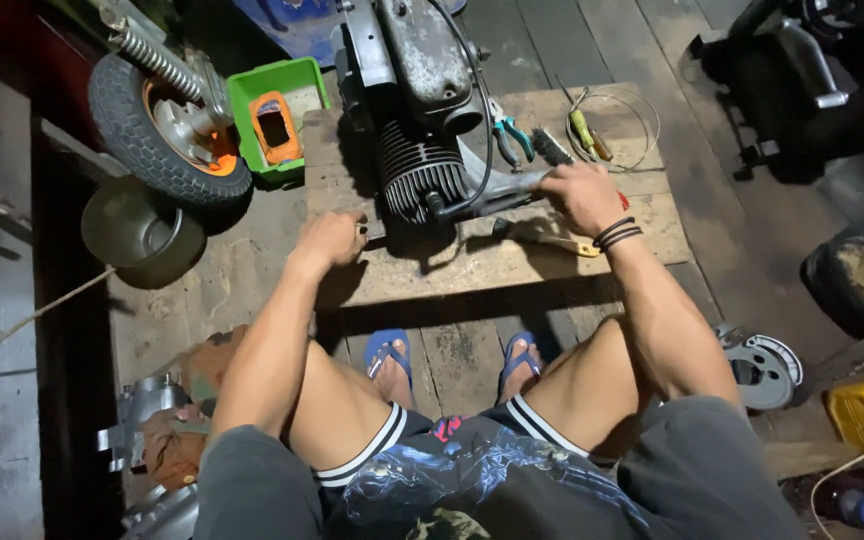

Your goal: The person is seated on the floor in a workshop, working on a small engine placed on a wooden board. They repeatedly pull the starter cord, rotate the flywheel by hand, and adjust components on the engine block.

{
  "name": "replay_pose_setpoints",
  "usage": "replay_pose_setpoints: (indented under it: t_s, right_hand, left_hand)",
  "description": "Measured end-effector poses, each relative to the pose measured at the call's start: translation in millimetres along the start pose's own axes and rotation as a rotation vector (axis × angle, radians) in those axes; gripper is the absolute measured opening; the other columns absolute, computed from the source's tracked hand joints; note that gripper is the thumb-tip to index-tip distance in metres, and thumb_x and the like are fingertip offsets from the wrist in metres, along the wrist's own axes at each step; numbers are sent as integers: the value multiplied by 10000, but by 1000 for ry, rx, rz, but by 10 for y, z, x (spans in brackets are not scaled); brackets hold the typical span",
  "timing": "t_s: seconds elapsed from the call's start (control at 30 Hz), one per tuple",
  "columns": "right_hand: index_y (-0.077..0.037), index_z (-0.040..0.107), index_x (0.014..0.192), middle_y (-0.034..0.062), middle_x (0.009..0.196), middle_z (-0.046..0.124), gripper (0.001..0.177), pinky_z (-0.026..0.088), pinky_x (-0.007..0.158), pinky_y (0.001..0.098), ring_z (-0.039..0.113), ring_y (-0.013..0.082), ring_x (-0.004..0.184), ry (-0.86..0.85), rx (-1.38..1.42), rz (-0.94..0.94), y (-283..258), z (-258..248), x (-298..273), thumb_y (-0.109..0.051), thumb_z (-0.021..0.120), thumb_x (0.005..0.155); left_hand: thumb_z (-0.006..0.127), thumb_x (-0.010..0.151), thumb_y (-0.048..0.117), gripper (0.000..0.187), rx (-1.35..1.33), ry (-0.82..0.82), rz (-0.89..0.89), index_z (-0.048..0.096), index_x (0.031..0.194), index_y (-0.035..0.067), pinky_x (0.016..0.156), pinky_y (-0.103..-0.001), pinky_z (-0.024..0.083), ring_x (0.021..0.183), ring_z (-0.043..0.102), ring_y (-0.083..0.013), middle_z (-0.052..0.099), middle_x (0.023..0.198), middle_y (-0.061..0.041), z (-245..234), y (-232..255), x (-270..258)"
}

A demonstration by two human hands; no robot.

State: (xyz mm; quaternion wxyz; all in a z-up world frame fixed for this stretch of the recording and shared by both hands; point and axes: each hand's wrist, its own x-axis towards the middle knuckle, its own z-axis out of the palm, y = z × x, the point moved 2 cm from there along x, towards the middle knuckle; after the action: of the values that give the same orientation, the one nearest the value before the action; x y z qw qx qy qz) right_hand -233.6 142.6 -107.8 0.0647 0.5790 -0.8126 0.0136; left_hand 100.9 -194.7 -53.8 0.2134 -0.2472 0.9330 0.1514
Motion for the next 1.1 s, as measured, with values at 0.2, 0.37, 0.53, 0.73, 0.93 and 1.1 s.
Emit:
replay_pose_setpoints:
  t_s: [0.2,0.37,0.53,0.73,0.93,1.1]
  right_hand:
    - [-305,630,1364,74,1053,625,514,561,850,473,669,340,990,199,217,86,-239,-475,67,-169,667,870]
    - [-289,619,1397,91,1085,656,473,551,871,456,667,345,1021,174,281,-3,-636,-559,225,-149,553,950]
    - [-346,642,1341,10,1077,656,401,539,881,413,646,271,1004,116,61,-79,-449,-472,173,-211,470,1005]
    - [-396,622,1302,-78,1143,630,399,476,955,390,599,177,1074,175,-123,54,-184,-161,162,-277,538,930]
    - [-362,644,1336,2,1107,675,509,561,831,440,672,269,967,301,77,-36,-564,-340,265,-187,562,865]
    - [-463,653,1145,-157,1080,624,260,359,1018,385,571,110,1077,170,-277,-54,-476,-419,39,-325,499,987]
  left_hand:
    - [572,952,408,468,24,13,-45,696,1316,141,1004,-562,530,1228,665,-398,737,1235,-222,-63,181,-157]
    - [576,958,381,458,12,12,3,662,1353,167,1019,-564,525,1236,656,-399,728,1248,-215,-113,190,-202]
    - [577,955,389,458,-6,25,1,652,1358,186,1002,-553,539,1234,656,-383,728,1241,-207,31,6,8]
    - [556,960,426,514,-6,-3,-29,613,1429,224,1043,-563,511,1277,630,-390,705,1307,-207,42,5,53]
    - [586,985,380,488,-58,18,-53,645,1383,102,1040,-581,497,1267,633,-424,699,1286,-264,-34,120,-99]
    - [564,979,412,509,-41,19,10,604,1435,188,1006,-599,518,1254,634,-424,704,1281,-226,71,-84,72]
